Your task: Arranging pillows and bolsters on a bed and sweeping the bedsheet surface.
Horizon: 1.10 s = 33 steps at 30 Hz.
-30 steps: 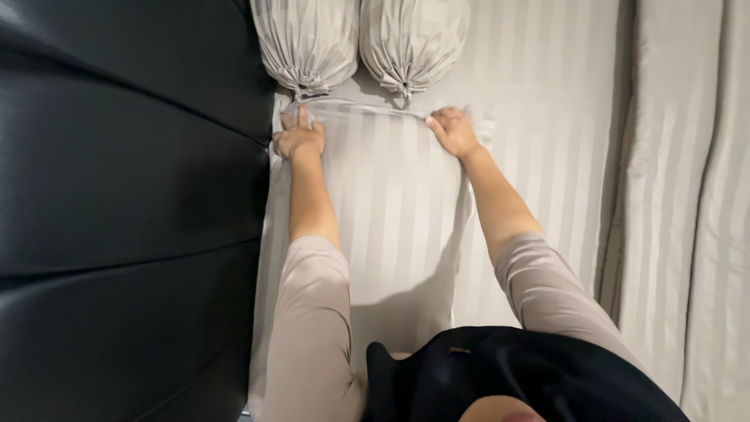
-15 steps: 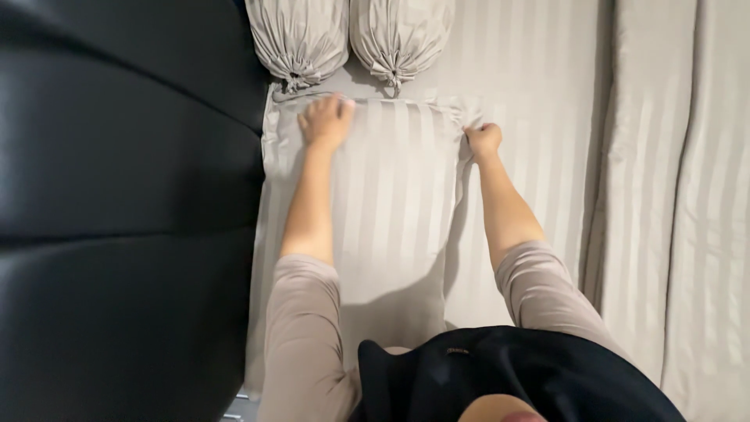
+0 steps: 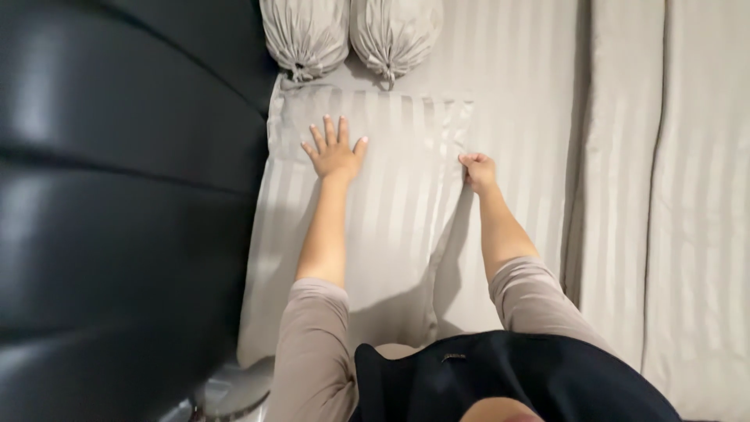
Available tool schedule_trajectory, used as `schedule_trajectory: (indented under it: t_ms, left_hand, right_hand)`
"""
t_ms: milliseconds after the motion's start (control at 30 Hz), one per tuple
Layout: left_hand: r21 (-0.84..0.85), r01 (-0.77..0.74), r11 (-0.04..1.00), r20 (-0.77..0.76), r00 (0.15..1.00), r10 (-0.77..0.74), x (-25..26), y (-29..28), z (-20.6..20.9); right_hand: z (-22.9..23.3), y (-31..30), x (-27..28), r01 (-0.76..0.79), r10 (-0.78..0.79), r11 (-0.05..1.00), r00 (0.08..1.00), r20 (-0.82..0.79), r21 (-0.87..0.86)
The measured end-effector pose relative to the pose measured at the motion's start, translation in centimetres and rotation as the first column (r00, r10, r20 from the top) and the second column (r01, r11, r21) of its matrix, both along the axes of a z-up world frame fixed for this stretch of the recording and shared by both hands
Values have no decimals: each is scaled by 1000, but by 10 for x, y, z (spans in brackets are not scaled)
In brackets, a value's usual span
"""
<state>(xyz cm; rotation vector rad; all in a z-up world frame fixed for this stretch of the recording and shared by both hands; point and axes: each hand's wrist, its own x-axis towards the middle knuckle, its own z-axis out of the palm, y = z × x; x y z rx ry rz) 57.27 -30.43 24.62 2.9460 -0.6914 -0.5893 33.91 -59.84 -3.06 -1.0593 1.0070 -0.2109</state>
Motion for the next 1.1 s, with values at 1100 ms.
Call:
schedule_trajectory:
  t_ms: [1100]
  left_hand:
    - [-484,-779,399,-292,573,766,-376,402,-253]
  right_hand:
    - [58,298,-261,-360,381,879,925,-5,312]
